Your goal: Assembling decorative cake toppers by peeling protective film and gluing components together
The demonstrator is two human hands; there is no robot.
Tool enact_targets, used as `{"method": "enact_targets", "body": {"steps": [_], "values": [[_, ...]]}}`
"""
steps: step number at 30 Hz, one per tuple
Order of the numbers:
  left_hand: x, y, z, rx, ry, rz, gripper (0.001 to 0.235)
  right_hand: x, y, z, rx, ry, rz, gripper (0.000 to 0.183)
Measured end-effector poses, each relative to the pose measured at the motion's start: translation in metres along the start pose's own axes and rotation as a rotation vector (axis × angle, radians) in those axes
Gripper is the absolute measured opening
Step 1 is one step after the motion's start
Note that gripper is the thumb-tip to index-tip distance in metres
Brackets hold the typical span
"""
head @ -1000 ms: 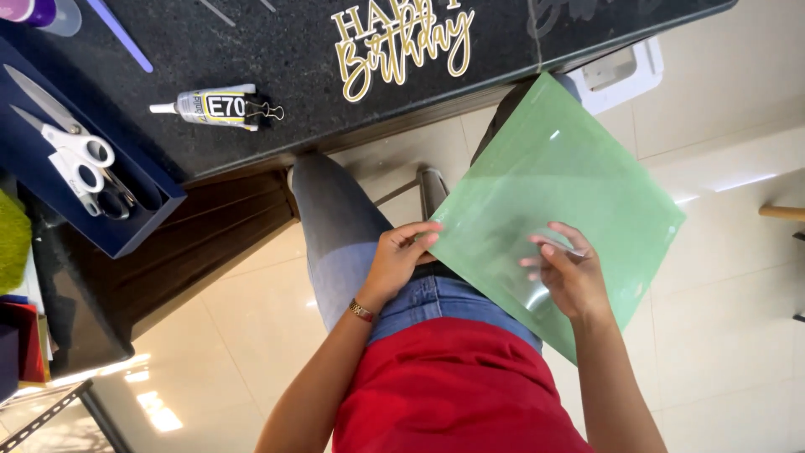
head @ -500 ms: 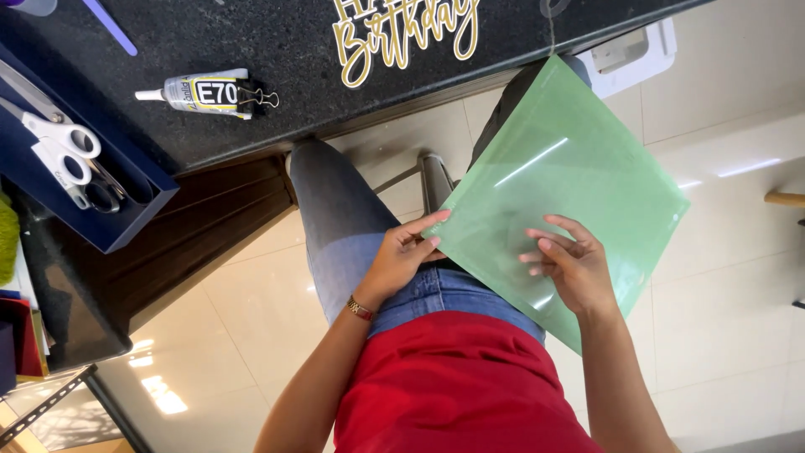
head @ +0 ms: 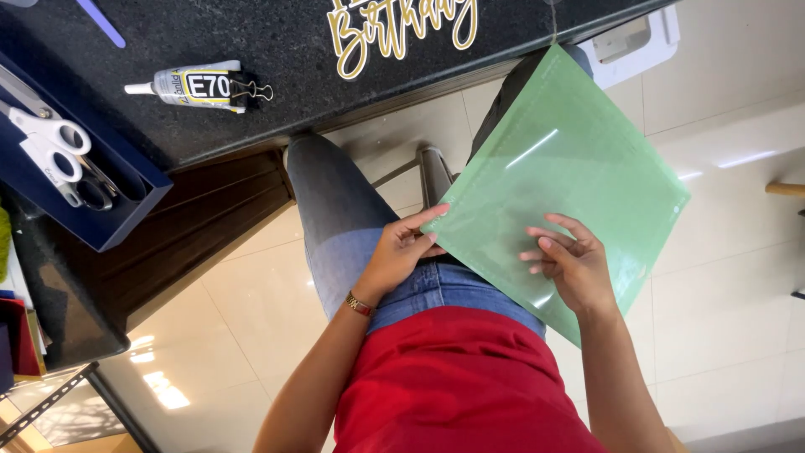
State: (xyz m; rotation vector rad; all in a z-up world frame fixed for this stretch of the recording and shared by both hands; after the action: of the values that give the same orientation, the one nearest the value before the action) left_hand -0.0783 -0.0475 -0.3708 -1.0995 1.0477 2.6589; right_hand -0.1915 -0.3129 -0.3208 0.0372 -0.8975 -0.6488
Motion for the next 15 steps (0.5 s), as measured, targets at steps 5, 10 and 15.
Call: {"method": "enact_targets", "body": {"steps": [5, 10, 15], "values": [[-0.017, 0.011, 0.003, -0.004, -0.007, 0.015, 0.05, -0.003, -0.003, 0.0, 0.001, -0.008, -0.017, 0.041], [-0.011, 0.008, 0.001, -0.008, -0.011, 0.02, 0.051, -0.004, -0.002, -0.001, 0.002, -0.012, -0.036, 0.042], [0.005, -0.002, -0.001, -0.023, -0.008, 0.029, 0.051, -0.004, -0.003, 0.0, -0.001, -0.024, -0.042, 0.041]]}}
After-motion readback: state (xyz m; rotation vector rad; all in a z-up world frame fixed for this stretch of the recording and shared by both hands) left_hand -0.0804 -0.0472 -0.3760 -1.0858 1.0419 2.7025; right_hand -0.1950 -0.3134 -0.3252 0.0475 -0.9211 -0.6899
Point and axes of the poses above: each hand's wrist, its own z-axis away from the middle knuckle, its own y-axis out of the palm, x = y × z, the point moved 7 cm from there along -z, towards the middle knuckle, and after that the axes turned 6 degrees about x, right-handed, at the moved point
